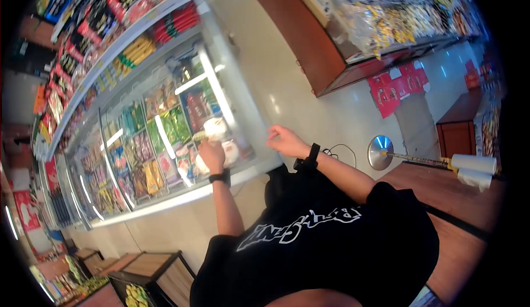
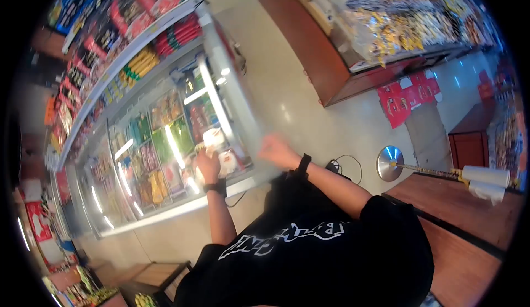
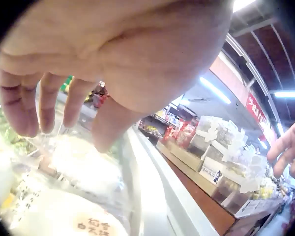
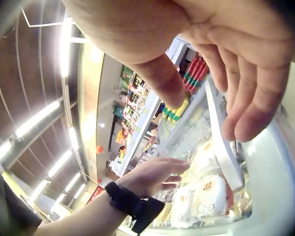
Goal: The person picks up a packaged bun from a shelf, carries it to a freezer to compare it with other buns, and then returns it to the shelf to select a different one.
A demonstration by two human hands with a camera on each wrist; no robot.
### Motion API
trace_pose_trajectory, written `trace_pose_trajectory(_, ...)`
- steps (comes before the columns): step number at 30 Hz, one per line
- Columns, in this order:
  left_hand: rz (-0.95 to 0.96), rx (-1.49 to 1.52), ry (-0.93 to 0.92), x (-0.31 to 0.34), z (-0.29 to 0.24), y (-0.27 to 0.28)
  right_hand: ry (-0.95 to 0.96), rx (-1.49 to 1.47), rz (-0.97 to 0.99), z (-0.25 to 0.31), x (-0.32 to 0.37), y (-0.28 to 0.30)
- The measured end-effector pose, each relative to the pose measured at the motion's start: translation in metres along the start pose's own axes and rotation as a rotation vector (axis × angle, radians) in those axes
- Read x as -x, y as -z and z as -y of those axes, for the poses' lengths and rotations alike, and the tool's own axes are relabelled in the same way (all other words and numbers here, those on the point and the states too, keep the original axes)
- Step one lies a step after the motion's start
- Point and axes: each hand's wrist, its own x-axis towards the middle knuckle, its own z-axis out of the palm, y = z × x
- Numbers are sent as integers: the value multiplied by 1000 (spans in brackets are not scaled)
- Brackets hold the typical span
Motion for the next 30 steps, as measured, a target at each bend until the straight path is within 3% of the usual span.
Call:
trace_pose_trajectory(2,-81,-13,-124,12,-3,-11,67,1,-38,-12,4,18)
trace_pose_trajectory(4,82,198,-46,26,-49,2,129,91,-64,-21,10,39)
trace_pose_trajectory(6,258,386,29,49,-103,6,117,-18,-76,-22,26,66)
trace_pose_trajectory(10,429,396,-229,90,-184,-37,71,-173,-58,-34,57,133)
trace_pose_trajectory(12,678,459,-265,109,-223,-63,127,-122,-160,-42,78,172)
trace_pose_trajectory(14,762,392,-328,130,-279,-82,180,-180,-232,-50,103,211)
trace_pose_trajectory(15,838,361,-455,127,-282,-110,187,-298,-260,-62,112,228)
trace_pose_trajectory(19,1138,510,-486,163,-392,-108,100,-402,-540,-78,171,288)
trace_pose_trajectory(21,1187,498,-578,164,-418,-133,86,-430,-708,-86,196,311)
trace_pose_trajectory(30,1329,185,-927,188,-538,-220,40,-682,-1061,-143,261,381)
